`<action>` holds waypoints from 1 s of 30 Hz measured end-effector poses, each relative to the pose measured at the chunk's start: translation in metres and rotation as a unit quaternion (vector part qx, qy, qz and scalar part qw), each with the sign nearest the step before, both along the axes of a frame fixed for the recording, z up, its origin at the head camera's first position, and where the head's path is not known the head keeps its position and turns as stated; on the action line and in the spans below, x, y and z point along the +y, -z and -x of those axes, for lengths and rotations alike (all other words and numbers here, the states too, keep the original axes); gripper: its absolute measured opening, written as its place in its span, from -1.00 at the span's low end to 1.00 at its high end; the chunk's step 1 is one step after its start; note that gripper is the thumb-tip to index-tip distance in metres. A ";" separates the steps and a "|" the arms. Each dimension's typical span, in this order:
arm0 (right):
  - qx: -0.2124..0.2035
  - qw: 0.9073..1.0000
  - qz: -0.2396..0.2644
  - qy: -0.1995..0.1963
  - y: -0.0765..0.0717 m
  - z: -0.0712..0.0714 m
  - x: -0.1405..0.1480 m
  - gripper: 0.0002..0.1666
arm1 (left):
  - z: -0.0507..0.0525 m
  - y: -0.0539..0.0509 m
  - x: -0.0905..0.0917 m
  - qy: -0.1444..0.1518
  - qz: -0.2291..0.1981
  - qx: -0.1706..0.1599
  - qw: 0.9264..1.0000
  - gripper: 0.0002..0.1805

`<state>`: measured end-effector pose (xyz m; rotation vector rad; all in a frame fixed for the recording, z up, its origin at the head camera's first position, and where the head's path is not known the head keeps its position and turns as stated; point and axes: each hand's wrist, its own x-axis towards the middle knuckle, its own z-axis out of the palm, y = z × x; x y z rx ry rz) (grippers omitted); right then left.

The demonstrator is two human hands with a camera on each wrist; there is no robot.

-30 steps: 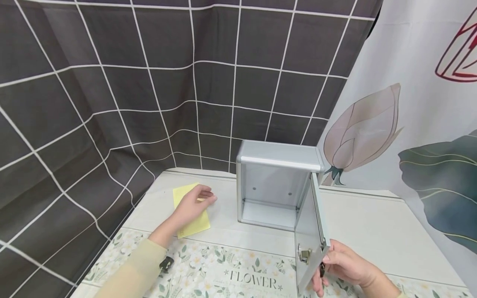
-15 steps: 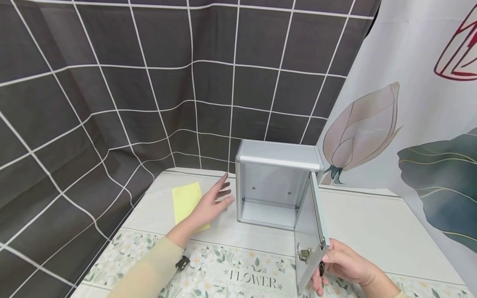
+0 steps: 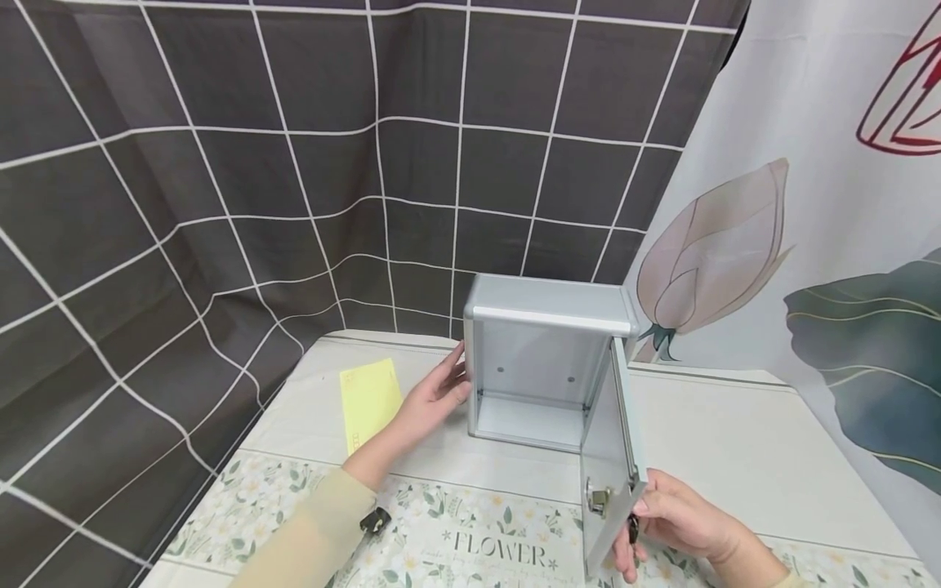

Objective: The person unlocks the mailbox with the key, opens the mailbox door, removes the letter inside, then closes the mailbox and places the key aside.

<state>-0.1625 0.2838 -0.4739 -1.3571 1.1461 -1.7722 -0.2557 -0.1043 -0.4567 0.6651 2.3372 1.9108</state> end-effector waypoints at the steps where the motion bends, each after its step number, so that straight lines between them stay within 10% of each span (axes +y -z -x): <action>1: 0.001 1.000 0.000 0.002 0.000 0.000 0.000 -0.47 | 0.000 0.000 0.000 0.001 -0.002 -0.003 1.000 -0.18; 30: -0.075 0.994 -0.037 0.072 -0.006 -0.016 -0.032 -0.42 | 0.000 0.005 0.003 -0.005 0.020 -0.012 1.000 -0.24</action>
